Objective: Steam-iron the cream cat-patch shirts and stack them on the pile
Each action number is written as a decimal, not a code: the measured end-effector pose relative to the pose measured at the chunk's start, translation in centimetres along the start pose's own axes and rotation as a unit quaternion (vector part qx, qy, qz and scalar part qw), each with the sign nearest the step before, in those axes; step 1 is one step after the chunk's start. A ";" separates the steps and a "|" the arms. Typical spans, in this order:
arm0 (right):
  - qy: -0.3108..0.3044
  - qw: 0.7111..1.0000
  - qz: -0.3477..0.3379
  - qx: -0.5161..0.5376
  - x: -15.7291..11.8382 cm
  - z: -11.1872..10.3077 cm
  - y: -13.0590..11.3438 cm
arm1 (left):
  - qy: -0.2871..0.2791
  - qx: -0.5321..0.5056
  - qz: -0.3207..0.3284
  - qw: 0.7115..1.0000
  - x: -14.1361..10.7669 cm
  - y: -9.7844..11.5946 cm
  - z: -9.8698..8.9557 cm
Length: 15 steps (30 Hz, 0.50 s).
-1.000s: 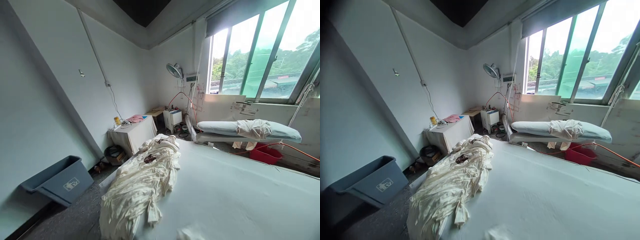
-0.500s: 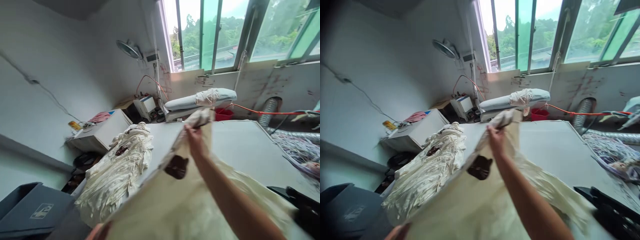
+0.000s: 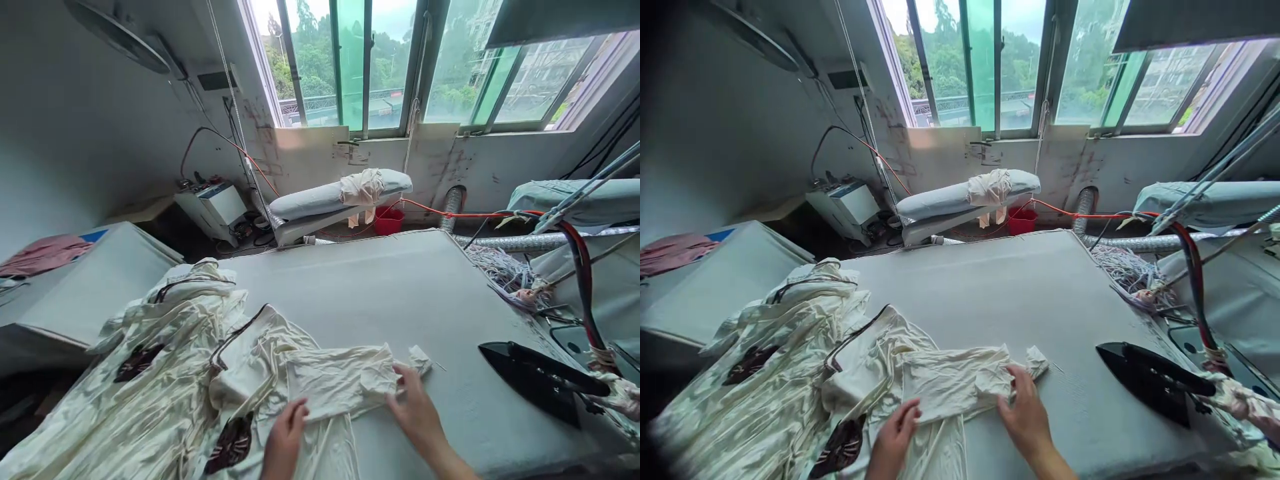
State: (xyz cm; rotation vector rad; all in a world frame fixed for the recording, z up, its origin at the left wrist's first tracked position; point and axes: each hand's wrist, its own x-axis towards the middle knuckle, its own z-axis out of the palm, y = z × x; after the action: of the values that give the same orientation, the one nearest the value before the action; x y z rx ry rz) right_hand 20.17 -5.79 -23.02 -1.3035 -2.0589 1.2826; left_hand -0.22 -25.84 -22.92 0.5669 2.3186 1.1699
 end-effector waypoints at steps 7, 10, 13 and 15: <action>0.133 0.963 0.232 0.037 3.3 -2.9 1.7 | -0.311 0.187 0.176 0.915 8.7 10.2 10.0; 0.165 0.939 0.291 0.077 1.2 -5.6 3.1 | -0.329 0.165 0.250 0.896 5.2 10.7 12.3; 0.158 0.944 0.257 0.133 -0.4 -6.8 1.8 | -0.316 0.148 0.320 0.881 1.5 11.0 13.9; 0.105 0.960 0.193 0.171 -0.2 -7.4 0.4 | -0.294 0.103 0.298 0.902 1.1 11.8 13.9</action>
State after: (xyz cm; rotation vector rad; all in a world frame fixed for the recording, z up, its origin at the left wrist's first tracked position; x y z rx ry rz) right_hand 25.65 -2.26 -19.59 -1.6395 -1.4039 1.5024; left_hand 8.70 -10.03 -20.66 1.5520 1.7811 0.8138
